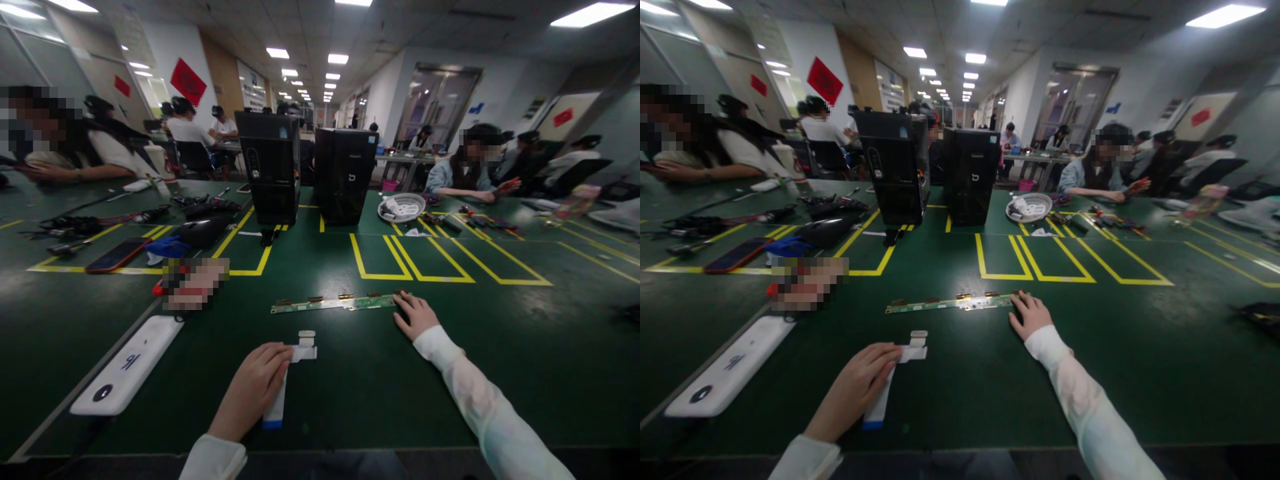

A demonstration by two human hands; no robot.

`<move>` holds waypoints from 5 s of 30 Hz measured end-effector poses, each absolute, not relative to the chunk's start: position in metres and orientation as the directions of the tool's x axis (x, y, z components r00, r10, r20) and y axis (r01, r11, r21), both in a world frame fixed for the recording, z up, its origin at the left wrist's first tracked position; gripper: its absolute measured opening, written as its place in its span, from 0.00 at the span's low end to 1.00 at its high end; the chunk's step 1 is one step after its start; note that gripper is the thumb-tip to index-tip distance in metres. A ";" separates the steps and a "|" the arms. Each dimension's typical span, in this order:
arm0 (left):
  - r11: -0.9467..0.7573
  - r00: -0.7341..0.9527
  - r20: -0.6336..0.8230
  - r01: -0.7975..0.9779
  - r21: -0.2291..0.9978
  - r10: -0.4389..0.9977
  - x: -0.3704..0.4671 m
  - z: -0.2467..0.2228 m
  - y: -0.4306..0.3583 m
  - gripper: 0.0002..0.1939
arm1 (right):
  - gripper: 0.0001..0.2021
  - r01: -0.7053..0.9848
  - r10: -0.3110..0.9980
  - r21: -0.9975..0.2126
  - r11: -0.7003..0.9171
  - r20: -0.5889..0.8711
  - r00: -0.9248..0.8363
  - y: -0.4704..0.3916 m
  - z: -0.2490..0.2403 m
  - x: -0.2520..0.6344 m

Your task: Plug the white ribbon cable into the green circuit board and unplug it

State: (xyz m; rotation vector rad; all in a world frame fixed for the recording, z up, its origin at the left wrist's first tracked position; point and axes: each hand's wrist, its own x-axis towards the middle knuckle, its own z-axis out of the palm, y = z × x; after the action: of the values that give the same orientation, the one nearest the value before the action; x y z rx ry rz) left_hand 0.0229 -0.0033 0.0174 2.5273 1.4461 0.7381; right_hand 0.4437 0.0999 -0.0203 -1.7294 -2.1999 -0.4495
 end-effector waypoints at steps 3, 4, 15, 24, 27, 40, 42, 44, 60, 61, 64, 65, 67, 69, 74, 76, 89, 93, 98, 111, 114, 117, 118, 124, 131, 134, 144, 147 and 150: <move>-0.531 0.421 0.346 0.773 0.347 0.839 0.024 0.018 -0.003 0.15 | 0.23 0.964 0.863 0.044 0.263 0.436 -0.256 0.093 -0.015 0.410; -0.531 0.421 0.346 0.774 0.346 0.839 0.024 0.018 -0.003 0.15 | 0.23 0.958 0.857 0.036 0.284 0.439 -0.270 0.091 -0.014 0.401; -0.532 0.410 0.361 0.763 0.367 0.838 0.025 0.023 -0.003 0.15 | 0.23 0.887 0.787 -0.073 0.457 0.497 -0.364 0.076 -0.009 0.348; -0.535 0.440 0.335 0.796 0.285 0.833 0.065 0.027 0.000 0.17 | 0.24 0.748 0.728 -0.163 0.643 0.433 -0.531 0.080 -0.018 0.334; -0.507 0.437 0.288 0.826 0.247 0.852 0.074 0.025 -0.002 0.19 | 0.24 0.742 0.725 -0.170 0.649 0.434 -0.535 0.078 -0.018 0.327; -0.550 0.476 0.309 0.802 0.232 0.824 0.123 0.016 -0.002 0.24 | 0.21 0.724 0.731 -0.215 0.656 0.418 -0.539 0.072 -0.014 0.316; -0.552 0.473 0.322 0.802 0.228 0.820 0.128 0.013 -0.002 0.24 | 0.21 0.731 0.741 -0.220 0.646 0.409 -0.532 0.072 -0.014 0.317; -0.547 0.467 0.331 0.809 0.215 0.820 0.130 0.010 -0.002 0.24 | 0.21 0.733 0.746 -0.224 0.642 0.404 -0.530 0.072 -0.015 0.317; -0.546 0.458 0.343 0.806 0.228 0.820 0.131 0.009 0.002 0.25 | 0.20 0.731 0.740 -0.225 0.644 0.426 -0.520 0.074 -0.018 0.316; -0.548 0.461 0.341 0.806 0.226 0.819 0.131 0.010 0.003 0.24 | 0.20 0.731 0.738 -0.224 0.645 0.432 -0.519 0.074 -0.018 0.316; -0.554 0.480 0.318 0.806 0.206 0.817 0.130 0.011 0.005 0.23 | 0.20 0.725 0.726 -0.215 0.654 0.445 -0.523 0.074 -0.018 0.316; -0.557 0.488 0.309 0.807 0.198 0.816 0.129 0.012 0.006 0.22 | 0.20 0.723 0.724 -0.213 0.658 0.444 -0.528 0.074 -0.019 0.316; -0.561 0.497 0.299 0.806 0.188 0.815 0.129 0.014 0.007 0.22 | 0.20 0.720 0.725 -0.215 0.659 0.437 -0.533 0.074 -0.019 0.316; -0.557 0.490 0.305 0.809 0.190 0.816 0.130 0.015 0.007 0.21 | 0.20 0.721 0.730 -0.223 0.656 0.431 -0.531 0.074 -0.019 0.317; -0.536 0.471 0.303 0.823 0.187 0.828 0.133 0.017 0.007 0.20 | 0.21 0.714 0.725 -0.231 0.661 0.441 -0.529 0.074 -0.019 0.317; -0.542 0.482 0.286 0.819 0.189 0.828 0.133 0.016 0.007 0.21 | 0.22 0.708 0.721 -0.235 0.666 0.445 -0.530 0.074 -0.019 0.317; -0.619 0.616 0.114 0.728 0.296 0.779 0.114 0.033 0.029 0.20 | 0.29 0.687 0.750 -0.310 0.657 0.360 -0.555 0.071 -0.012 0.320; -0.621 0.618 0.113 0.730 0.287 0.778 0.114 0.035 0.029 0.20 | 0.31 0.687 0.754 -0.318 0.654 0.345 -0.559 0.070 -0.010 0.320; -0.635 0.623 0.142 0.719 0.283 0.769 0.115 0.035 0.030 0.19 | 0.29 0.688 0.747 -0.301 0.660 0.366 -0.555 0.072 -0.012 0.319; -0.548 0.492 0.275 0.816 0.185 0.826 0.082 0.029 0.010 0.20 | 0.23 0.694 0.720 -0.233 0.681 0.388 -0.576 0.079 -0.019 0.325; -0.461 0.414 0.258 0.872 0.162 0.873 0.057 0.021 0.008 0.20 | 0.23 0.688 0.715 -0.236 0.686 0.391 -0.580 0.079 -0.020 0.326; -0.407 0.361 0.261 0.900 0.152 0.895 0.039 0.011 0.006 0.21 | 0.23 0.677 0.703 -0.241 0.695 0.424 -0.571 0.078 -0.020 0.326; -0.398 0.350 0.266 0.904 0.158 0.898 0.036 0.009 0.006 0.21 | 0.23 0.673 0.696 -0.239 0.700 0.439 -0.568 0.078 -0.020 0.325; -0.379 0.318 0.283 0.904 0.199 0.905 0.034 0.006 0.006 0.20 | 0.21 0.641 0.654 -0.199 0.741 0.429 -0.623 0.069 -0.008 0.321; -0.376 0.304 0.298 0.899 0.224 0.905 0.036 0.009 0.005 0.20 | 0.24 0.678 0.702 -0.187 0.711 0.232 -0.673 0.060 0.004 0.312; -0.383 0.309 0.304 0.896 0.226 0.901 0.036 0.008 0.005 0.20 | 0.24 0.690 0.714 -0.187 0.700 0.227 -0.663 0.059 0.004 0.310; -0.387 0.312 0.306 0.894 0.224 0.899 0.036 0.008 0.005 0.20 | 0.22 0.723 0.726 -0.150 0.674 0.315 -0.612 0.046 -0.009 0.358; -0.395 0.319 0.311 0.892 0.220 0.895 0.035 0.007 0.005 0.20 | 0.21 0.763 0.751 -0.137 0.632 0.351 -0.559 0.040 -0.014 0.398; -0.397 0.319 0.317 0.890 0.224 0.893 0.035 0.006 0.005 0.20 | 0.22 0.814 0.796 -0.143 0.563 0.357 -0.489 0.033 -0.017 0.450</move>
State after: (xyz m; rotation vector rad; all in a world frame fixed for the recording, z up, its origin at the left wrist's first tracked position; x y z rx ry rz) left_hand 0.0350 0.0048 0.0061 2.5445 1.7201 0.6206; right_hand 0.4495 0.0332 -0.0174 -1.3083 -2.4177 -0.0637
